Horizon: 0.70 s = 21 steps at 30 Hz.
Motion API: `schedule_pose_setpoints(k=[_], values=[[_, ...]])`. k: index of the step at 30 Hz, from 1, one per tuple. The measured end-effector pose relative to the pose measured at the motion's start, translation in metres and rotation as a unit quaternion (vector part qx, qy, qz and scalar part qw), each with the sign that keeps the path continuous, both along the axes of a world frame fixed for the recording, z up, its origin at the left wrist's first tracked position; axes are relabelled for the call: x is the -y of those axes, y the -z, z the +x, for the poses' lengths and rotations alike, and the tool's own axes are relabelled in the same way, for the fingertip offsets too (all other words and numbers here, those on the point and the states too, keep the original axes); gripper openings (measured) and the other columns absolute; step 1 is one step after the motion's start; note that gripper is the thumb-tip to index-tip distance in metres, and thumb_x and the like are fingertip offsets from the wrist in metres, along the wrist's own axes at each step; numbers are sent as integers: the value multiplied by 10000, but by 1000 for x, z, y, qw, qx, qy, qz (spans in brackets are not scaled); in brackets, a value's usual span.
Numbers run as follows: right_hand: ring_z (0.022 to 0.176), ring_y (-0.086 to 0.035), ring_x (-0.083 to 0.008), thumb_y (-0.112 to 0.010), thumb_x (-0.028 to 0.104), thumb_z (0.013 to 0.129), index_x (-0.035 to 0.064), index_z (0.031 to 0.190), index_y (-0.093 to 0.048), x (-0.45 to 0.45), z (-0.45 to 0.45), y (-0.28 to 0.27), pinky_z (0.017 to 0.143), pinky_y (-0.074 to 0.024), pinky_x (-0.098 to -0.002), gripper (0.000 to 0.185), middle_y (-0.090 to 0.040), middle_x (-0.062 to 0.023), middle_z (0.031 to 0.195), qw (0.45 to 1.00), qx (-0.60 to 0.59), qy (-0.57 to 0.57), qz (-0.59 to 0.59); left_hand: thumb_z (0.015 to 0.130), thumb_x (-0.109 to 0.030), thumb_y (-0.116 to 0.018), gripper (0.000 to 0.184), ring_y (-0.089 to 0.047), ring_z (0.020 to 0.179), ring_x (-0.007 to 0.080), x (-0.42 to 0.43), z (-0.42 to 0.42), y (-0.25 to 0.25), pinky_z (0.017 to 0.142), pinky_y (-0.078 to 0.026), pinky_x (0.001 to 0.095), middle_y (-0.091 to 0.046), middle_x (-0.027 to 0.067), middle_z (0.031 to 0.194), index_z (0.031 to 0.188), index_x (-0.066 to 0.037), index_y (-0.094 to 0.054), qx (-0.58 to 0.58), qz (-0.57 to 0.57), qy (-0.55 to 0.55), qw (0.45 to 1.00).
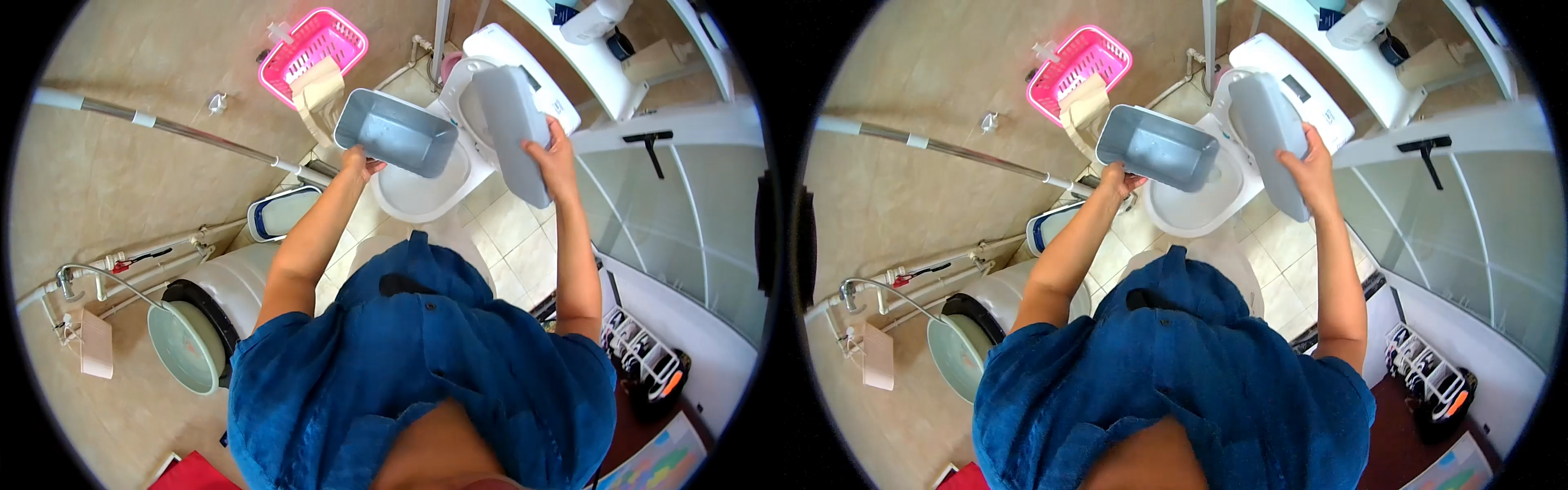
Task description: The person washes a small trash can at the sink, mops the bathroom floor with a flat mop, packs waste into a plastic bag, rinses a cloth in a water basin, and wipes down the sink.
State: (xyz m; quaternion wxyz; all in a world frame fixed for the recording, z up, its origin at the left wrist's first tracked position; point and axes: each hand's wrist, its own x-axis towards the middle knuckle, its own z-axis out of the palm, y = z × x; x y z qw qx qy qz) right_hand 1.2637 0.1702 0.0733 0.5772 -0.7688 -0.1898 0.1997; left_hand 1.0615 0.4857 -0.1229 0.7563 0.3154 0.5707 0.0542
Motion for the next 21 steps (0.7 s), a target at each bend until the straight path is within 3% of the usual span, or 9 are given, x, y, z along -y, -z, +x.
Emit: schedule_pose_setpoints(k=[5,8,12,15,21], values=[[908,-653,-332,-715,161,724,23,1230,-534,12,41,48,815,-501,-365,554,-660,-206,1006,976,157,-66,-137,972,-215,-351,338,-644,761,356,2,79,27,555,-605,455,-571,199,1010,1169,-7,-531,-12,-6,-63,998],[903,-641,-392,-706,177,722,40,1239,-532,12,46,65,782,-505,-402,563,-649,-234,1004,970,116,-126,-173,969,-178,-350,319,-646,735,366,-9,118,67,545,-608,459,-575,199,1017,1164,-4,-532,-17,-22,-102,994],[910,-631,-393,-683,176,730,96,1235,-540,4,39,82,766,-498,-427,532,-656,-205,996,954,46,-177,-237,972,-145,-336,310,-649,704,377,-31,155,92,543,-614,464,-581,211,1060,1167,5,-525,-12,-24,-129,991],[920,-623,-400,-665,164,738,124,1248,-530,0,29,117,777,-502,-433,530,-650,-203,1006,957,32,-197,-208,1007,-176,-283,357,-653,819,432,-55,169,121,578,-628,471,-574,272,1091,1219,52,-457,15,-47,-156,987],[970,-618,-401,-675,149,731,101,1265,-516,-28,14,176,833,-503,-433,559,-635,-202,1119,947,-38,-238,-211,1026,-244,-281,414,-645,876,458,-102,207,181,615,-631,477,-565,282,1121,1243,77,-427,47,-69,-255,963]])
